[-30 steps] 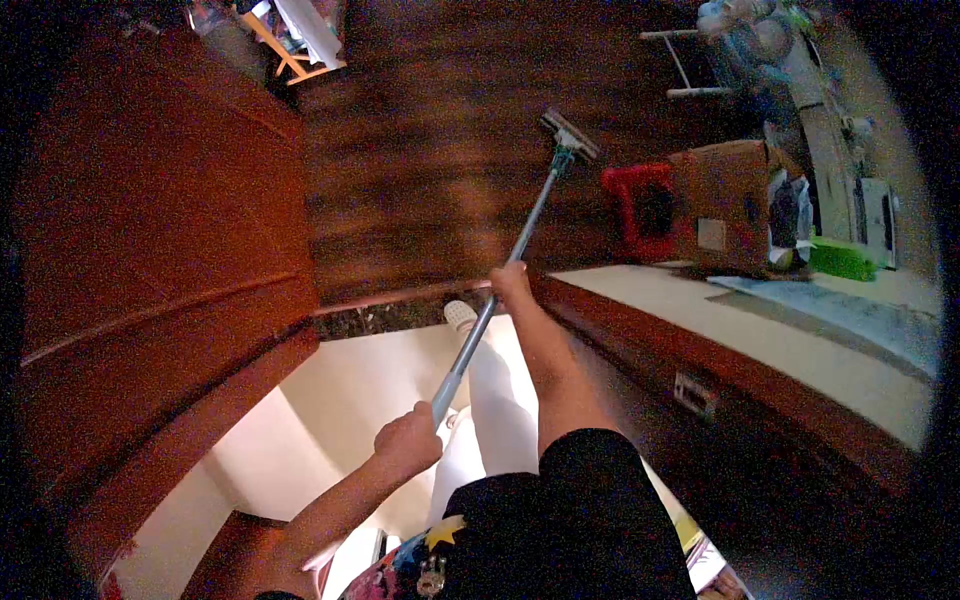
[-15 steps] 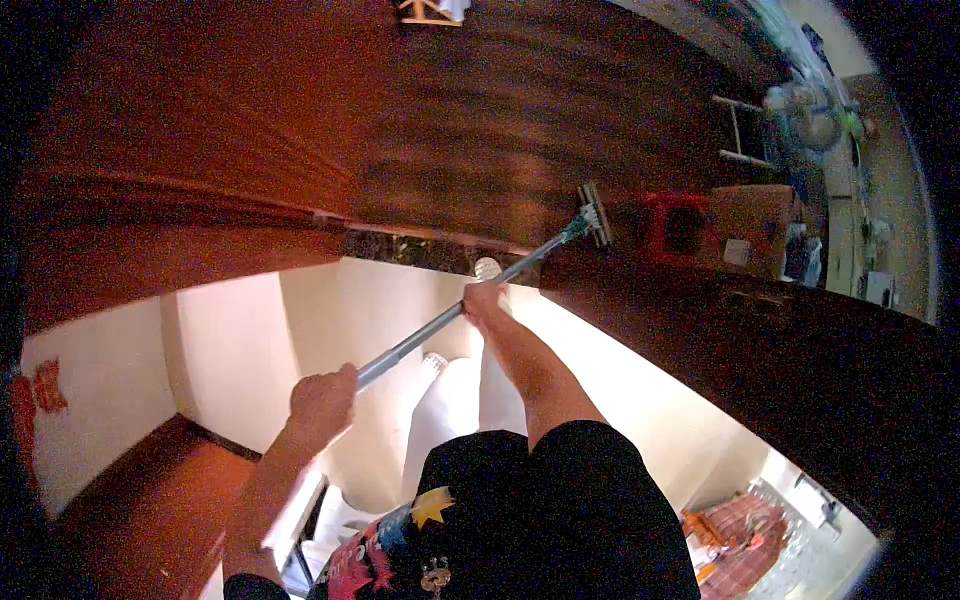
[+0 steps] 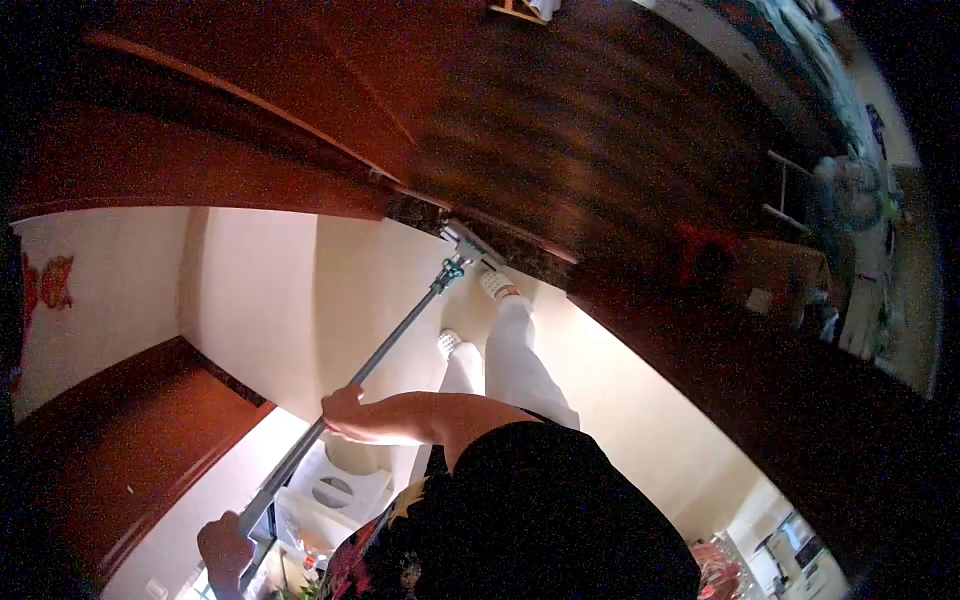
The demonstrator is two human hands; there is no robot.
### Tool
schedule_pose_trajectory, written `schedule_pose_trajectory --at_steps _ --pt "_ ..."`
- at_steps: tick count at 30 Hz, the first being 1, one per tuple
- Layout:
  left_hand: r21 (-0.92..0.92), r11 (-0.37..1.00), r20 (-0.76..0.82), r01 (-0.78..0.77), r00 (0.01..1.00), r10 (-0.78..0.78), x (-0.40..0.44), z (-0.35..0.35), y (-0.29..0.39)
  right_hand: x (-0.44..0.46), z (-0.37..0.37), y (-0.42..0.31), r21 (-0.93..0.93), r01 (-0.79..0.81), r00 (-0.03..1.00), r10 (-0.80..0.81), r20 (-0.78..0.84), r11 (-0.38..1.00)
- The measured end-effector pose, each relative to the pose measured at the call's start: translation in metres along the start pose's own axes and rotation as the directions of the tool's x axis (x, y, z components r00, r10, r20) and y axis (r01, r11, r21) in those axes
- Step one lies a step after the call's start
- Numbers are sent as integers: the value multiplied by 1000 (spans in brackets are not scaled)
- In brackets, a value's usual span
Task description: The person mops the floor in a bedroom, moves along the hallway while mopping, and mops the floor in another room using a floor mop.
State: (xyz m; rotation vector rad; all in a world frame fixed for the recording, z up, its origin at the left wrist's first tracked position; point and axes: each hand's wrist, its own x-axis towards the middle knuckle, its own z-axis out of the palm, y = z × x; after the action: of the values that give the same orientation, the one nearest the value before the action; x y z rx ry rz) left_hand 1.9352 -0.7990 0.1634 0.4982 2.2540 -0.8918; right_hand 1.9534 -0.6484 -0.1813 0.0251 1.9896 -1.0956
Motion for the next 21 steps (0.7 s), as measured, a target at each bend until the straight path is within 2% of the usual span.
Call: schedule_pose_trajectory --at_steps 2,3,4,5,7,9,10,11,12,13,14,15,16,17,18,19,21 --pt "-327 944 -139 -44 990 -3 -29 20 -5 -18 -9 11 -202 94 995 -83 60 975" --pt "-278 960 -155 -38 988 -6 -36 18 8 -22 -10 16 -294 144 988 -122 92 945" --pt "-424 906 -78 -7 997 -29 -35 22 14 -29 -11 21 -381 201 978 -161 135 902" --pt "-429 903 -15 27 999 -37 -33 27 25 -34 -13 27 -462 256 965 -195 177 849" --pt "-475 878 64 57 997 -30 -9 14 74 -16 6 72 -162 5 973 33 230 987" --pt "-500 865 143 42 989 35 42 25 120 -25 -25 126 103 -190 977 177 118 976" --pt "-553 832 96 -42 989 113 66 1 156 -27 -51 162 300 -281 956 292 8 912" --pt "-530 836 17 -143 984 179 92 -19 192 -30 -77 205 514 -320 898 427 -103 796" --pt "-562 809 23 -174 974 226 122 -16 227 -37 -108 249 713 -262 814 546 -200 651" --pt "-614 756 -3 -227 958 286 141 -42 262 -46 -144 293 848 -126 721 634 -278 514" --pt "-681 682 -69 -266 951 302 157 -58 297 -55 -182 333 912 36 633 697 -337 408" --pt "-707 649 -65 -280 940 334 169 -81 325 -65 -219 370 937 187 586 732 -348 296" --pt "-754 590 -96 -289 937 336 174 -104 345 -59 -244 409 953 282 600 754 -267 114" --pt "-762 583 -93 -282 938 333 176 -124 356 -63 -264 430 927 369 624 723 -296 61" --pt "-757 575 -132 -312 934 333 174 -135 356 -66 -282 415 962 171 516 812 -272 213" --pt "-768 569 -97 -292 933 348 167 -140 345 -65 -284 416 982 127 553 812 -186 139" --pt "-791 547 -131 -274 949 287 151 -109 327 -48 -249 414 974 71 618 757 -211 214"
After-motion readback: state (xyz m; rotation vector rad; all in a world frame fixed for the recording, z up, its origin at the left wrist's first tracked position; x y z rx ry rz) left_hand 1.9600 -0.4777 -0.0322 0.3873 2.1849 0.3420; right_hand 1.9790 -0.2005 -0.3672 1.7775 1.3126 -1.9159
